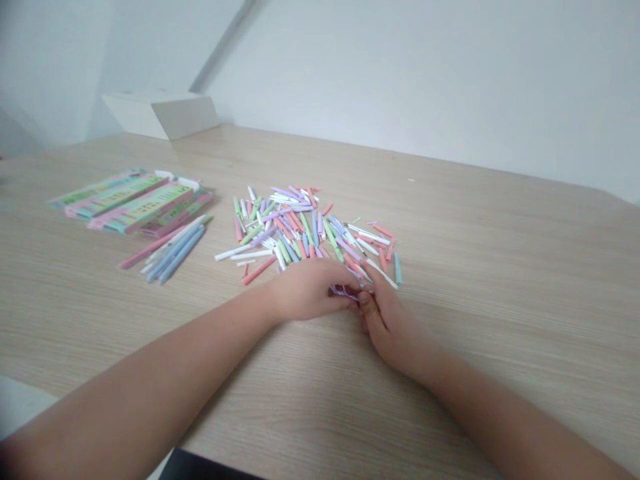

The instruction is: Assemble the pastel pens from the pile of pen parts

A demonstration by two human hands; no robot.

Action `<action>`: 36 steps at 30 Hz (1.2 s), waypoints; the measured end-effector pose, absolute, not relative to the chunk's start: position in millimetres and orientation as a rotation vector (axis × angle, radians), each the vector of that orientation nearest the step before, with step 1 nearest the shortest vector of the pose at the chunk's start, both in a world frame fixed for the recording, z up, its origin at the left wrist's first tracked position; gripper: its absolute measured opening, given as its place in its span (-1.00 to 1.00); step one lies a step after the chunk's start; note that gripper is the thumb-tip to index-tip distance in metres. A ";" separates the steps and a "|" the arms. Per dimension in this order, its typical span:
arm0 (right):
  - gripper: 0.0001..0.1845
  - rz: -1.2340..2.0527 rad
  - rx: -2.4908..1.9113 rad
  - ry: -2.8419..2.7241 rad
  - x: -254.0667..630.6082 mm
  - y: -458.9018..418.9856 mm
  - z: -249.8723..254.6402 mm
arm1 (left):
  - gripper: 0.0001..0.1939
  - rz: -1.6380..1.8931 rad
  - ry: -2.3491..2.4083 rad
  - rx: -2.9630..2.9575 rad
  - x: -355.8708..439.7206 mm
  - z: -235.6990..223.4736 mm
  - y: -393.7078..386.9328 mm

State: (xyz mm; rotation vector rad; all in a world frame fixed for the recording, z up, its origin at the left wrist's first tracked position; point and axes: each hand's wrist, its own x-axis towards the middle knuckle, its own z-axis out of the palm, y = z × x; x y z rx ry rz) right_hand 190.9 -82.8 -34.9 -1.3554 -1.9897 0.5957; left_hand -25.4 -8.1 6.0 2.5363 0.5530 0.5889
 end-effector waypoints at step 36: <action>-0.80 0.956 -1.477 -1.832 194.1 -79.1 -35.1 | -0.88 0.645 0.631 2.055 -15.9 -7.2 -10.1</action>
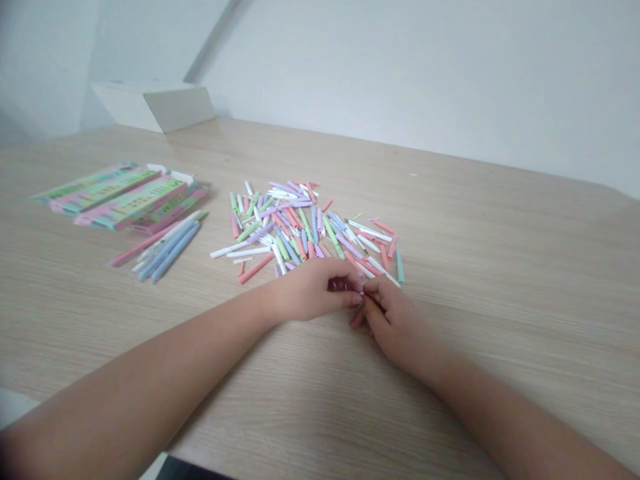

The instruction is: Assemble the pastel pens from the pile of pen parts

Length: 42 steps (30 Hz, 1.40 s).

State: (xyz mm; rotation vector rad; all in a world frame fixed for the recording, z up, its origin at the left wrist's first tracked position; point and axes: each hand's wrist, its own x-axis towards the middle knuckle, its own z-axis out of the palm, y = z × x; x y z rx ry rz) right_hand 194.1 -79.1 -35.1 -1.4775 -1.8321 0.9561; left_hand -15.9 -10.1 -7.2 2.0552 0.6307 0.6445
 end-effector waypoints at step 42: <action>-0.66 0.847 -1.463 -1.466 192.4 -81.4 -24.8 | -0.77 0.671 0.669 2.258 -21.5 -6.7 -7.0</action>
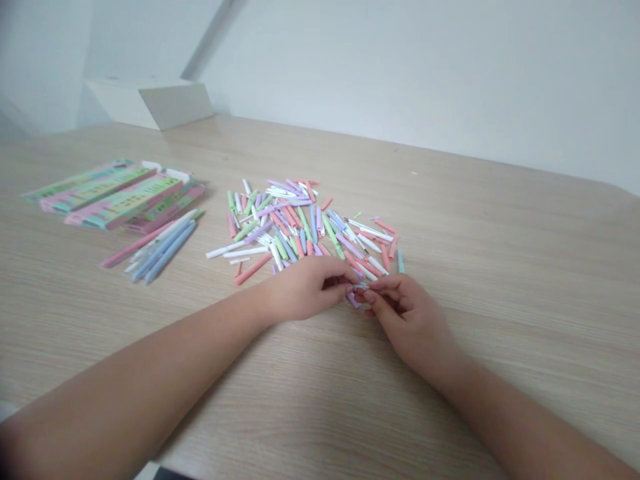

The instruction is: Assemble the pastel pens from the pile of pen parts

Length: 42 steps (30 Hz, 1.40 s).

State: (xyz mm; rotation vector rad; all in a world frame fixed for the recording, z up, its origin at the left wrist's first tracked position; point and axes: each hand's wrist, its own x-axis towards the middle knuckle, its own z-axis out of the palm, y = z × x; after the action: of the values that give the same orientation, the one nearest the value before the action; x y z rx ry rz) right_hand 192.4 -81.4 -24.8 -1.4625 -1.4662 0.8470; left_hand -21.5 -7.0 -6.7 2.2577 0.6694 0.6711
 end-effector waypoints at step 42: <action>-0.64 0.799 -1.375 -1.633 191.5 -80.4 -18.2 | -0.81 0.649 0.683 2.094 -16.6 -11.2 -10.1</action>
State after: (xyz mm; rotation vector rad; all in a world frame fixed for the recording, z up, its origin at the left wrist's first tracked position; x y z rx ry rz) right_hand 191.5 -80.4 -18.2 -1.3753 -1.6325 0.7988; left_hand -16.6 -10.1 -11.2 2.0944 0.6832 0.6488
